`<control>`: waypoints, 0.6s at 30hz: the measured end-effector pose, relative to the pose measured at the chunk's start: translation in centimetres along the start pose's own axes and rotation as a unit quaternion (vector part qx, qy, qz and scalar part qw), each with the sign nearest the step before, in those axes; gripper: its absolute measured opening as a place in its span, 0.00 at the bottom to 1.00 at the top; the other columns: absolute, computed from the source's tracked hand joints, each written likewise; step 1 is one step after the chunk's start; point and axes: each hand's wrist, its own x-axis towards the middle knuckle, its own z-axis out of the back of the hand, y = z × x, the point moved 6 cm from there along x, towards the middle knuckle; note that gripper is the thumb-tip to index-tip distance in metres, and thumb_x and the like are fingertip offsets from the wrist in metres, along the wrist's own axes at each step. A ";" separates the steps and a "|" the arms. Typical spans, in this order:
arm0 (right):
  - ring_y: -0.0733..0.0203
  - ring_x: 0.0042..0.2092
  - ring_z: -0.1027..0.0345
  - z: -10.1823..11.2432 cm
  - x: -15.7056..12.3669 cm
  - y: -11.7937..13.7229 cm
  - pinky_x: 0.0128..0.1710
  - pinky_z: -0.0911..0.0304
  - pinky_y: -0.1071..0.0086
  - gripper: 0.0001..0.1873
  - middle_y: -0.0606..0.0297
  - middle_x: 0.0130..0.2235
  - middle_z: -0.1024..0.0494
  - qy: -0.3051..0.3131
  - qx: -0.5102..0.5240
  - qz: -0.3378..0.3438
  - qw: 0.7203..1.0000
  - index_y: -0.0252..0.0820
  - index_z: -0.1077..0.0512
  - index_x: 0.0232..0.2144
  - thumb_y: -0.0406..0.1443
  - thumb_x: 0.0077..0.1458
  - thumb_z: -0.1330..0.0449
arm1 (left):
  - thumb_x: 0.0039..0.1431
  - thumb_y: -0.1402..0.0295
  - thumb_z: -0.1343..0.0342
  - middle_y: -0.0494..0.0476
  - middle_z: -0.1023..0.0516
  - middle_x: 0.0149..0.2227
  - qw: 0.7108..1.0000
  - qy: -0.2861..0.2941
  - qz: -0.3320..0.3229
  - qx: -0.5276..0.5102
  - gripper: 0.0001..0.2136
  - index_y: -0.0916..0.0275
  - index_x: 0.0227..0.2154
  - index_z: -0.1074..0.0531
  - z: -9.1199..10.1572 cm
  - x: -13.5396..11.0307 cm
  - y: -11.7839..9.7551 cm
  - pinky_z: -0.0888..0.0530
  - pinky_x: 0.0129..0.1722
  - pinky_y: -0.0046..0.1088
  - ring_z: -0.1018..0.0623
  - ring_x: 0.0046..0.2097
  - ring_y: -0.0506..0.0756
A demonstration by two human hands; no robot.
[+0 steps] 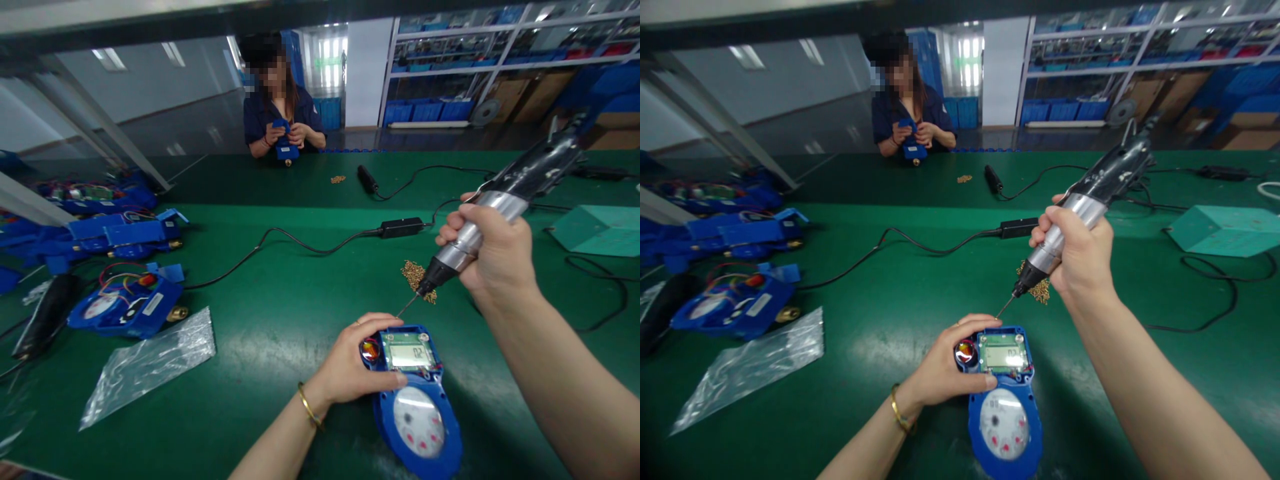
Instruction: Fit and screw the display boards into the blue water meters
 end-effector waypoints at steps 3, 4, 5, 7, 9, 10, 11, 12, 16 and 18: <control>0.68 0.20 0.40 -0.3 0.1 -0.3 0.20 0.39 0.74 0.14 0.74 0.21 0.33 0.000 0.001 -0.012 1.000 0.41 0.33 0.33 0.32 0.40 0.36 | 0.43 0.62 0.28 0.61 0.25 0.55 1.000 0.004 0.001 0.000 0.31 0.57 0.54 0.27 0.0 0.0 0.1 0.33 0.60 0.49 0.27 0.57 0.64; 0.68 0.20 0.40 -0.4 0.1 -0.3 0.20 0.39 0.74 0.14 0.74 0.21 0.33 0.001 0.003 -0.015 1.000 0.41 0.33 0.33 0.32 0.40 0.36 | 0.43 0.62 0.28 0.61 0.25 0.55 1.000 0.005 0.001 -0.003 0.31 0.58 0.54 0.27 0.0 0.0 0.1 0.33 0.60 0.48 0.27 0.57 0.64; 0.69 0.20 0.41 -0.5 0.1 -0.4 0.20 0.39 0.74 0.14 0.74 0.21 0.33 0.002 0.006 -0.015 1.000 0.41 0.33 0.33 0.32 0.40 0.36 | 0.43 0.63 0.28 0.61 0.25 0.55 1.000 0.003 0.000 -0.007 0.31 0.58 0.54 0.27 0.0 0.0 0.1 0.33 0.60 0.47 0.27 0.57 0.64; 0.69 0.20 0.41 -0.6 0.1 -0.4 0.20 0.39 0.74 0.14 0.74 0.20 0.33 0.000 0.013 -0.012 1.000 0.41 0.33 0.33 0.32 0.40 0.36 | 0.42 0.64 0.28 0.61 0.25 0.54 1.000 -0.001 -0.002 -0.012 0.31 0.58 0.53 0.26 0.0 -0.1 0.0 0.33 0.60 0.46 0.27 0.57 0.63; 0.69 0.20 0.41 -0.5 0.1 -0.5 0.19 0.39 0.74 0.15 0.74 0.20 0.33 -0.006 0.017 -0.012 1.000 0.41 0.32 0.32 0.32 0.39 0.35 | 0.42 0.64 0.28 0.61 0.25 0.54 1.000 -0.005 -0.005 -0.012 0.32 0.58 0.53 0.26 0.0 -0.1 -0.1 0.32 0.60 0.45 0.27 0.57 0.63; 0.69 0.20 0.41 -0.4 0.1 -0.5 0.19 0.39 0.74 0.15 0.74 0.20 0.33 -0.008 0.018 -0.012 1.000 0.41 0.32 0.32 0.32 0.39 0.35 | 0.42 0.64 0.28 0.61 0.25 0.54 1.000 -0.005 -0.006 -0.012 0.31 0.58 0.53 0.26 0.0 -0.1 -0.1 0.33 0.60 0.45 0.27 0.57 0.63; 0.69 0.20 0.41 -0.3 0.1 -0.5 0.19 0.39 0.74 0.15 0.74 0.20 0.33 -0.008 0.017 -0.012 1.000 0.41 0.32 0.32 0.32 0.39 0.35 | 0.42 0.64 0.28 0.61 0.25 0.54 1.000 -0.005 -0.006 -0.011 0.31 0.58 0.53 0.26 0.0 -0.1 -0.1 0.33 0.60 0.46 0.27 0.57 0.63; 0.69 0.20 0.41 -0.3 0.1 -0.5 0.20 0.39 0.74 0.15 0.74 0.21 0.34 -0.007 0.016 -0.011 1.000 0.41 0.33 0.33 0.32 0.39 0.35 | 0.42 0.64 0.28 0.61 0.25 0.54 1.000 -0.006 -0.005 -0.011 0.31 0.57 0.53 0.26 0.0 -0.1 -0.1 0.33 0.60 0.47 0.27 0.57 0.64; 0.69 0.20 0.40 -0.2 0.0 -0.5 0.20 0.39 0.74 0.17 0.73 0.21 0.34 -0.002 0.015 -0.005 1.000 0.40 0.33 0.33 0.33 0.39 0.33 | 0.42 0.63 0.28 0.62 0.26 0.56 1.000 -0.003 0.000 -0.013 0.31 0.57 0.53 0.26 0.0 -0.1 0.1 0.35 0.62 0.48 0.29 0.59 0.65; 0.69 0.20 0.40 -0.1 0.0 -0.3 0.20 0.39 0.74 0.17 0.73 0.21 0.34 -0.008 0.013 -0.003 1.000 0.40 0.33 0.34 0.33 0.39 0.34 | 0.41 0.63 0.27 0.62 0.30 0.59 1.000 0.000 0.008 -0.014 0.32 0.56 0.53 0.26 0.0 -0.1 0.3 0.36 0.63 0.49 0.31 0.60 0.66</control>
